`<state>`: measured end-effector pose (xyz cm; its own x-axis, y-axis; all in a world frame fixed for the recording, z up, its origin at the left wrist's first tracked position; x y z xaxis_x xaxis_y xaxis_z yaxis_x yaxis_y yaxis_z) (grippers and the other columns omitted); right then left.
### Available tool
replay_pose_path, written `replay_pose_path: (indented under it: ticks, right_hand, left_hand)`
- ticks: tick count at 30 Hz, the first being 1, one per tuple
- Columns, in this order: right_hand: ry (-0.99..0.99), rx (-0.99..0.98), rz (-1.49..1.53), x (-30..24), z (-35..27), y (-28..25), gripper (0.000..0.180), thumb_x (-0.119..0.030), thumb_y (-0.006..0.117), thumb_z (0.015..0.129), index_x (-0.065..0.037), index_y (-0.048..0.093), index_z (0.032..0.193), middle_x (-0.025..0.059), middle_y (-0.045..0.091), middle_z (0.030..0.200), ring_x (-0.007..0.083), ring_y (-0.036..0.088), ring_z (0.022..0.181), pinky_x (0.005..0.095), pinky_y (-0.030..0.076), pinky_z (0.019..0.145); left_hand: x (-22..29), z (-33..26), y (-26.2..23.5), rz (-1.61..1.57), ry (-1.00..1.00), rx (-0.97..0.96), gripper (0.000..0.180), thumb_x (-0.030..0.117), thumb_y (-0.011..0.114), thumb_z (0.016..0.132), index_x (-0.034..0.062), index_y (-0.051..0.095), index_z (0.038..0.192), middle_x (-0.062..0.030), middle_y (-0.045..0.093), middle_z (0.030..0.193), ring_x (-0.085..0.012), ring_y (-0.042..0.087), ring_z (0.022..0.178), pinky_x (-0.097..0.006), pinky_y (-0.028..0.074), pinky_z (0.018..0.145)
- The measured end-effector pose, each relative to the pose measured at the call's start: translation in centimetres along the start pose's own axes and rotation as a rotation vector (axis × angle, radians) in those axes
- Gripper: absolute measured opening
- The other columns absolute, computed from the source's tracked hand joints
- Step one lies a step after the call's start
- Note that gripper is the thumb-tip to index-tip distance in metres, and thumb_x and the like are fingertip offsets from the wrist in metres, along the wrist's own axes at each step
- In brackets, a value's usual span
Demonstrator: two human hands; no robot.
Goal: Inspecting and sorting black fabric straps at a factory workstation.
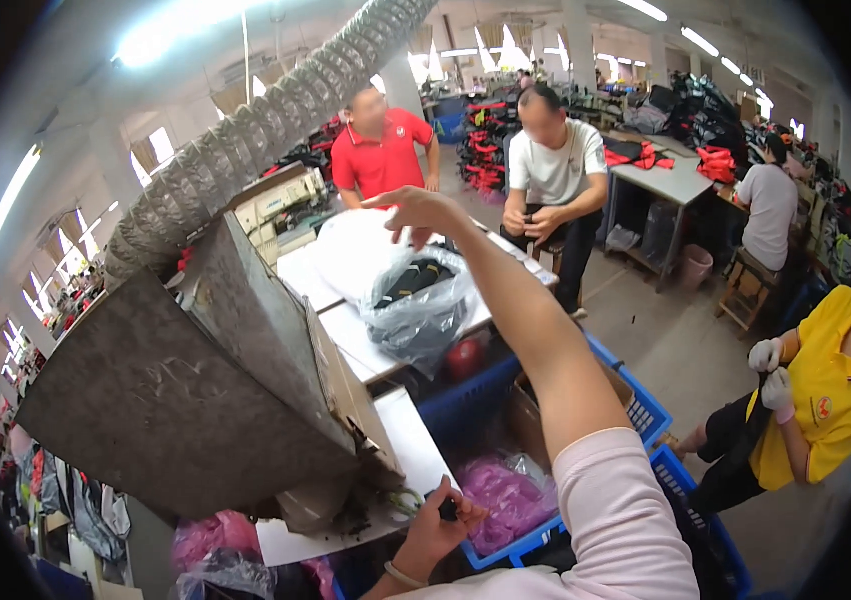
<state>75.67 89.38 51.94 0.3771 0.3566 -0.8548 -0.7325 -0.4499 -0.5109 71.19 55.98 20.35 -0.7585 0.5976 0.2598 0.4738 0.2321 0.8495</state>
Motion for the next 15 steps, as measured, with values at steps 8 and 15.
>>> replay_pose_path:
  ticks: [8,15]
  right_hand:
    - [0.204,1.022,0.244,2.1,-5.8,-12.5,0.089,-0.022,0.064,0.08,-0.031,0.003,0.145,0.0129,0.067,0.079,0.0195,0.064,0.052,0.0322,0.055,0.053]
    - [0.223,1.562,-0.233,1.3,-24.5,-28.1,0.089,-0.014,0.06,0.073,-0.019,0.009,0.145,0.0206,0.065,0.085,0.028,0.066,0.059,0.036,0.054,0.06]
  left_hand:
    - [-0.7,-0.5,2.5,0.045,-0.036,0.023,0.038,0.032,0.05,0.094,0.0079,0.048,0.065,-0.0091,0.05,0.06,-0.0242,0.048,0.066,-0.044,0.042,0.085]
    - [-3.8,2.0,1.3,0.021,-0.141,-0.095,0.036,0.03,0.052,0.093,0.008,0.045,0.064,-0.0102,0.05,0.06,-0.0238,0.048,0.065,-0.042,0.043,0.082]
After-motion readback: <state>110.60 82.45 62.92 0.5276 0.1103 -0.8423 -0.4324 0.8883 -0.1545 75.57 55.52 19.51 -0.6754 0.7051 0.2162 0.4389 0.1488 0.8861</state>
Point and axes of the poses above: each hand's wrist, its own z-axis towards the middle knuckle, its own y-axis out of the palm, x = y × z, the point moved 8 cm from there along z, towards the middle knuckle
